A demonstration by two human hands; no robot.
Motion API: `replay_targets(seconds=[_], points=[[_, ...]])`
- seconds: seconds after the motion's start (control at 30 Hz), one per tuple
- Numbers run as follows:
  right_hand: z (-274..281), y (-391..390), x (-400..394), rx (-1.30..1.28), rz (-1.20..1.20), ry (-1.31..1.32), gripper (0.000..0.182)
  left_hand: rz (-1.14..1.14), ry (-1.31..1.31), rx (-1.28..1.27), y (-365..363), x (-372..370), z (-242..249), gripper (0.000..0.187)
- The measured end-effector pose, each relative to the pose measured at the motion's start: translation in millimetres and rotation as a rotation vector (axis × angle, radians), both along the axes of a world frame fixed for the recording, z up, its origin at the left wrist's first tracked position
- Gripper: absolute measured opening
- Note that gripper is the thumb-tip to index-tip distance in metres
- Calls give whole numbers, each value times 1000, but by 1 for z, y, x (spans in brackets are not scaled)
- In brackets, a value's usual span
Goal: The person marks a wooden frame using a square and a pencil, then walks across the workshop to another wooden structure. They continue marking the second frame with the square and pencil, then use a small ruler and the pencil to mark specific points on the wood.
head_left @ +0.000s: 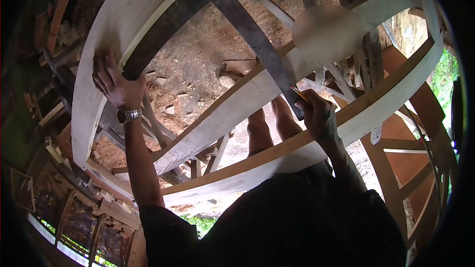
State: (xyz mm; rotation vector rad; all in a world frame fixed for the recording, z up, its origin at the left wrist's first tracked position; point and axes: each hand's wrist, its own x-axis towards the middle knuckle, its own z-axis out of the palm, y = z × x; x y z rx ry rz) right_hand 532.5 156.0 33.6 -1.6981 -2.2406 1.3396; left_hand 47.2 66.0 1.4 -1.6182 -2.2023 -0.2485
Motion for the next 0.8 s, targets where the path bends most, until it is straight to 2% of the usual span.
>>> replay_targets(seconds=[0.3,0.4,0.8], points=[[1,8,2,48,-5,-4,10,48,-13,11,8,8,0,106],[4,10,2,-35,-10,-22,14,63,-24,5,8,9,1,108],[4,13,3,-56,6,-11,14,49,-18,24,8,8,-1,108]])
